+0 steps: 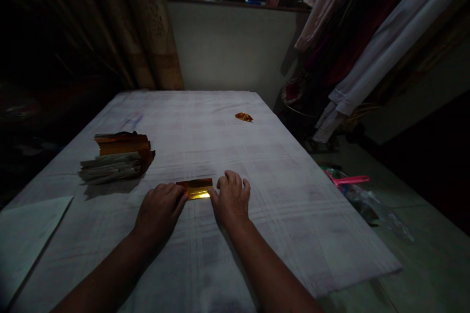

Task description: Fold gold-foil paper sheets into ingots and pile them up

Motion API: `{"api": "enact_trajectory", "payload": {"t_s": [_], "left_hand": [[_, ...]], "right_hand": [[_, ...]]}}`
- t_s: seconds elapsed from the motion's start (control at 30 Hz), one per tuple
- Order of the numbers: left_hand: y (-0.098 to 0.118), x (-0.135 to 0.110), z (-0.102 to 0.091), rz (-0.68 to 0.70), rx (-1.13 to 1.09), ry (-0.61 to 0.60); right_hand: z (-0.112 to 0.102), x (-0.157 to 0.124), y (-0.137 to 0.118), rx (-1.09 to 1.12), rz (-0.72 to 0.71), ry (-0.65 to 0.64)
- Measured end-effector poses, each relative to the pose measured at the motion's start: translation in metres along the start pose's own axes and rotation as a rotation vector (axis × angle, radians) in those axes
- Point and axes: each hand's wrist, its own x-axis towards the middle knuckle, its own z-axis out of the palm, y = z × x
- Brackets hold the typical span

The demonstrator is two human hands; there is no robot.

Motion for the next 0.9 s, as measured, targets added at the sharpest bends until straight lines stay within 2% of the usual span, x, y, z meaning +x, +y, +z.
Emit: {"api": "enact_trajectory", "payload": {"t_s": [0.17,0.3,0.43,0.57,0.77,0.9], "left_hand": [[0.008,-0.002,-0.001,0.031,0.034,0.052],[0.025,-0.012,0.007,0.199,-0.04,0.107],[0.036,-0.026,0.021,0.225,-0.063,0.059],[0.025,-0.037,0.022,0.175,-0.014,0.014],[-0.004,-0.051,0.008,0.142,0.045,-0.009],[-0.007,-0.05,0.003,0.116,0.042,0.017]], "right_hand": [[-0.003,0.0,0.004,-0.004,0.018,0.008],[0.0,-0.001,0.004,0.011,-0.004,0.046],[0.002,-0.002,0.007,0.032,-0.027,0.061],[0.001,-0.002,0.007,0.03,-0.008,0.046],[0.0,-0.001,0.005,0.034,-0.005,0.029],[-0.001,-0.001,0.008,0.042,0.006,0.03]]}}
